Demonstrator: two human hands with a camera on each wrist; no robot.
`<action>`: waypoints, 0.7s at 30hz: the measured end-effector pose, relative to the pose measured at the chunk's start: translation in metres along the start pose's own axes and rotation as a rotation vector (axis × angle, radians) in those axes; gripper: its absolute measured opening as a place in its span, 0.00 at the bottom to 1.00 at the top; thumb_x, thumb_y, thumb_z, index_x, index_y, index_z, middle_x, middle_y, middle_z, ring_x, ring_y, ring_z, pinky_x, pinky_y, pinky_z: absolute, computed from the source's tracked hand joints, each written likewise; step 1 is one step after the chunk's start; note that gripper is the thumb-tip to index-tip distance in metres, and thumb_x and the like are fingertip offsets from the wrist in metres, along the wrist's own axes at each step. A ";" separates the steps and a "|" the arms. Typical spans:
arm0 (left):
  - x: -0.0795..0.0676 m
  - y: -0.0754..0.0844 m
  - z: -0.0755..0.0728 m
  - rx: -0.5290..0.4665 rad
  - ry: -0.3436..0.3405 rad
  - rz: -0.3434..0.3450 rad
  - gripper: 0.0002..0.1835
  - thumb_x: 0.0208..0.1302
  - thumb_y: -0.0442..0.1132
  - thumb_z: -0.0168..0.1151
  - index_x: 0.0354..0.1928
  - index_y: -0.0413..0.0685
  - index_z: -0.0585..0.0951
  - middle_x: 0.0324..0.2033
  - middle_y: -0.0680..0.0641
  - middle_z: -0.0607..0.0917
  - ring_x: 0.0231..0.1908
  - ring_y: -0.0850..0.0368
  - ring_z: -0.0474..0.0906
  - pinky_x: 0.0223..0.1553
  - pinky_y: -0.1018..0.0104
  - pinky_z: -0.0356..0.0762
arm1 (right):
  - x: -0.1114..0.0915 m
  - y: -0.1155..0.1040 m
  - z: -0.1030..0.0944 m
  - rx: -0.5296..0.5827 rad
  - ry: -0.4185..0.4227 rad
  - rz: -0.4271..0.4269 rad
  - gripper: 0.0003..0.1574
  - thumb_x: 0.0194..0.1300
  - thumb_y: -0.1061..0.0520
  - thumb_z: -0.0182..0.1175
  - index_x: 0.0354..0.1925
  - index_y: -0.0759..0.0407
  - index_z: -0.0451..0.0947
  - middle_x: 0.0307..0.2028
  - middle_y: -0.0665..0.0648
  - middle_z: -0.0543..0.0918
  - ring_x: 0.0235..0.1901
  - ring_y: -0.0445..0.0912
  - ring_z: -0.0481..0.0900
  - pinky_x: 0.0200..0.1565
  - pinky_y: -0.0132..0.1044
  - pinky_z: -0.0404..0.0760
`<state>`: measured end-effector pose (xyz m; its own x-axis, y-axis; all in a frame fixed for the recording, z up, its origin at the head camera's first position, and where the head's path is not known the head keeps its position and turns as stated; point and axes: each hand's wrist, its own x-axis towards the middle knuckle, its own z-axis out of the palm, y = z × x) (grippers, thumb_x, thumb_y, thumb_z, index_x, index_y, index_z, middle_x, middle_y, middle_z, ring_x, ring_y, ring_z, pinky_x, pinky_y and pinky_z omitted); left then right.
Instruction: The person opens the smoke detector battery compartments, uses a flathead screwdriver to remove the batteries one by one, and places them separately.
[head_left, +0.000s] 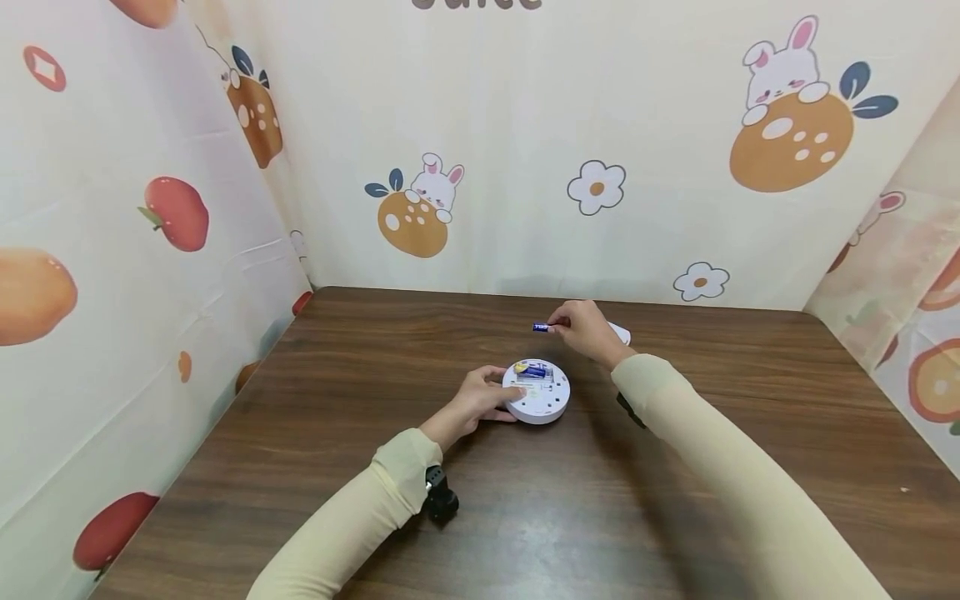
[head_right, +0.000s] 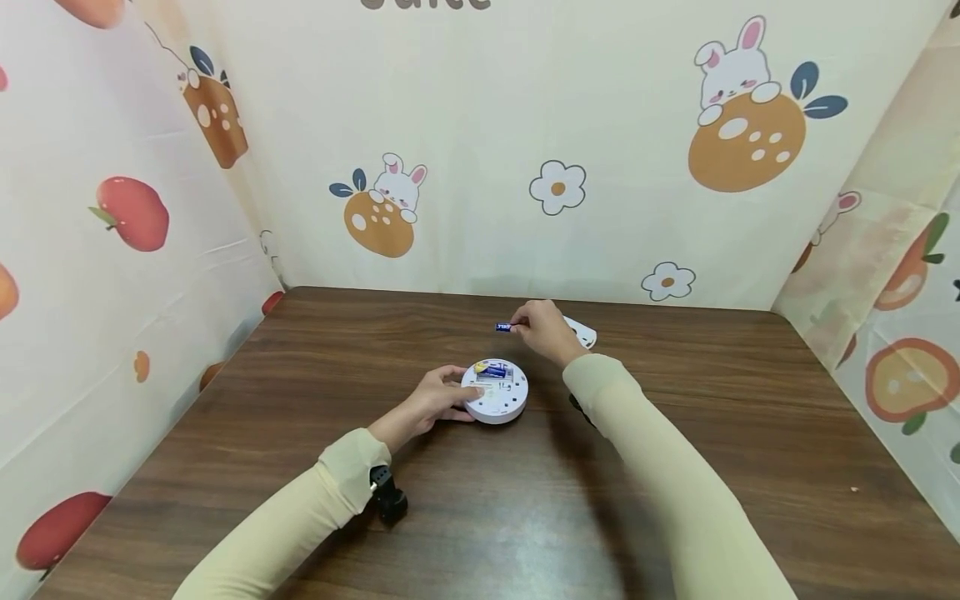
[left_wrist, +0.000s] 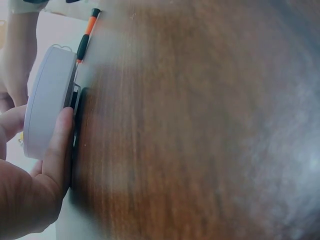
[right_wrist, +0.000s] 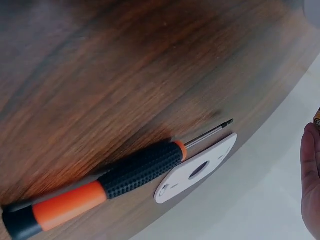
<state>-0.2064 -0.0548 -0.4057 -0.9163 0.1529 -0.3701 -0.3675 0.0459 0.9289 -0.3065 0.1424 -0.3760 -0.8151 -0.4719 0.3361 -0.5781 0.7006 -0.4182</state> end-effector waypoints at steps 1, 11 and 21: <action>-0.003 0.002 0.000 0.000 -0.004 0.003 0.29 0.49 0.31 0.65 0.54 0.38 0.66 0.37 0.39 0.78 0.28 0.53 0.79 0.32 0.56 0.81 | 0.002 0.001 0.001 -0.004 -0.004 0.011 0.03 0.54 0.64 0.61 0.30 0.62 0.81 0.27 0.55 0.80 0.26 0.43 0.75 0.27 0.34 0.77; -0.015 0.008 0.005 -0.022 -0.013 0.017 0.27 0.50 0.29 0.63 0.53 0.36 0.67 0.35 0.39 0.78 0.28 0.51 0.79 0.34 0.54 0.80 | 0.010 0.015 0.014 -0.051 -0.053 0.146 0.04 0.54 0.63 0.60 0.28 0.63 0.82 0.27 0.57 0.82 0.27 0.45 0.76 0.30 0.37 0.78; 0.004 -0.002 0.000 -0.027 0.014 -0.006 0.27 0.48 0.30 0.65 0.52 0.39 0.68 0.36 0.39 0.78 0.27 0.52 0.79 0.28 0.59 0.82 | 0.016 0.016 0.021 -0.088 -0.125 0.254 0.03 0.52 0.63 0.62 0.27 0.61 0.82 0.27 0.56 0.82 0.31 0.48 0.76 0.34 0.41 0.78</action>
<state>-0.2094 -0.0543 -0.4091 -0.9162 0.1388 -0.3760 -0.3770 0.0204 0.9260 -0.3296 0.1354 -0.3949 -0.9348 -0.3337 0.1212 -0.3537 0.8459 -0.3991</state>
